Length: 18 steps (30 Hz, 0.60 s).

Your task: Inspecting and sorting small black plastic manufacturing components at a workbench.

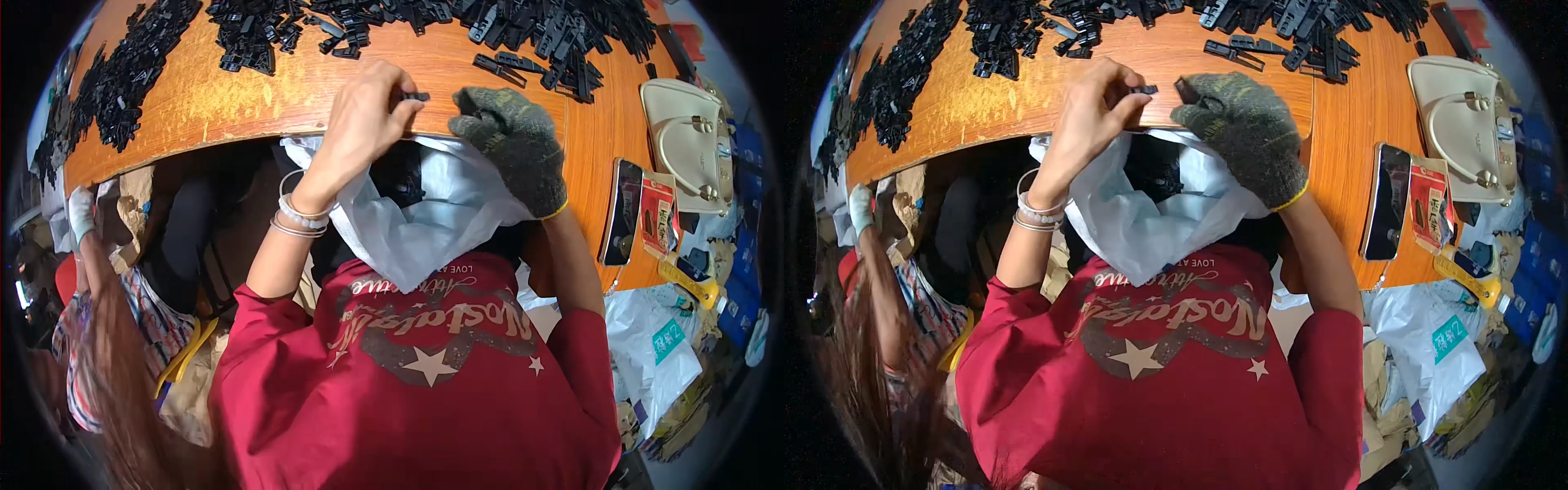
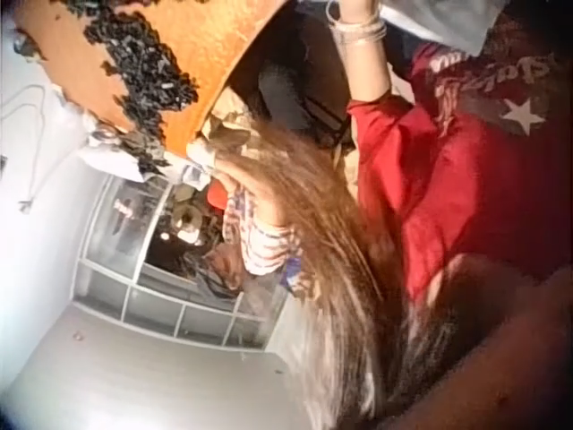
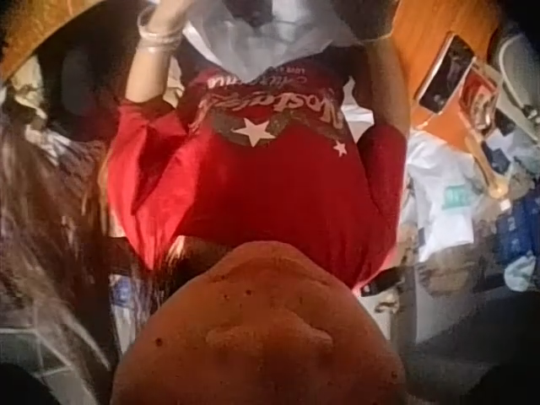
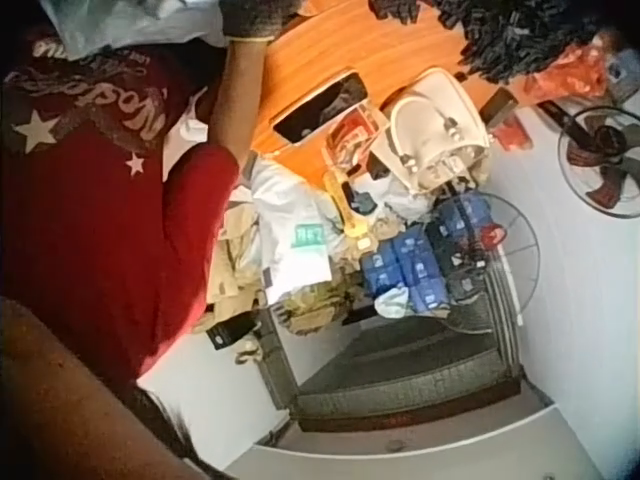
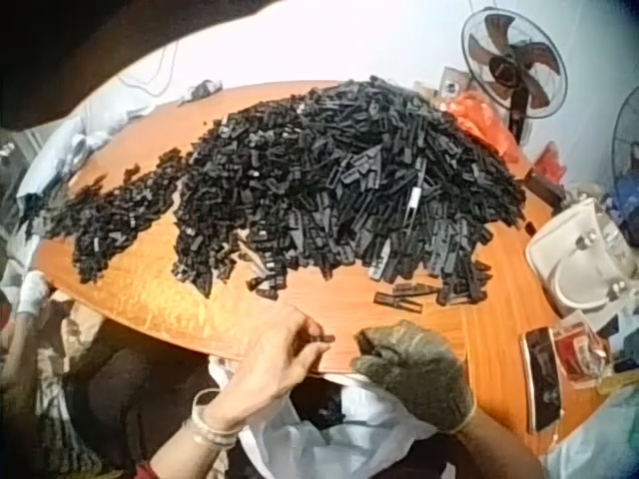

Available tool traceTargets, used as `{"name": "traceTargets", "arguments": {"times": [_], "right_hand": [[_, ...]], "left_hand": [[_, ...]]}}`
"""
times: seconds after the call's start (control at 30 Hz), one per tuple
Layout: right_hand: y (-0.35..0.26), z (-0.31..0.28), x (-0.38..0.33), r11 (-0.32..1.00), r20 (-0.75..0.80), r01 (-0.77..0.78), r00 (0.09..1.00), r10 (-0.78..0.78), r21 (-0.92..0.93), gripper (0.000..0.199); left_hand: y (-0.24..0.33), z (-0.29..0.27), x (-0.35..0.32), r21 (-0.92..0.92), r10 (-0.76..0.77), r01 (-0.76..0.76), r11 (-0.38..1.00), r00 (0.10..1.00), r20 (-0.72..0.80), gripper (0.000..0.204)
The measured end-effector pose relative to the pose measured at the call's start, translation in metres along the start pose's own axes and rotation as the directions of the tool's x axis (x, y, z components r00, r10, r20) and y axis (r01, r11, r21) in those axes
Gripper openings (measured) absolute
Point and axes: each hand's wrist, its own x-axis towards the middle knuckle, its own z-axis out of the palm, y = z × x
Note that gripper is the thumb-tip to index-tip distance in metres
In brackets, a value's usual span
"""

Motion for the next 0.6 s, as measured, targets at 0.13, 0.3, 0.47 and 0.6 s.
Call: {"name": "traceTargets", "arguments": {"times": [0.13, 0.3, 0.47, 0.6], "right_hand": [[-0.018, -0.013, 0.007, 0.903, 0.100, -0.394, 0.919, 0.382, 0.173, 0.027], [-0.008, -0.018, 0.001, 0.991, 0.061, -0.135, 0.989, 0.135, -0.004, 0.027], [-0.011, -0.020, 0.008, 0.967, 0.057, -0.256, 0.965, 0.254, 0.015, 0.026], [-0.007, -0.022, 0.011, 0.974, 0.092, -0.221, 0.970, 0.225, -0.046, 0.025]], "left_hand": [[0.004, 0.007, 0.002, -0.015, 0.157, -0.156, 0.988, 0.983, 0.098, 0.010], [0.000, 0.012, 0.003, -0.118, 0.167, -0.152, 0.981, 0.978, 0.126, 0.014], [0.003, 0.010, 0.002, -0.040, 0.192, -0.188, 0.981, 0.974, 0.117, 0.014], [-0.001, 0.012, 0.001, -0.071, 0.226, -0.221, 0.973, 0.971, 0.073, 0.009]]}}
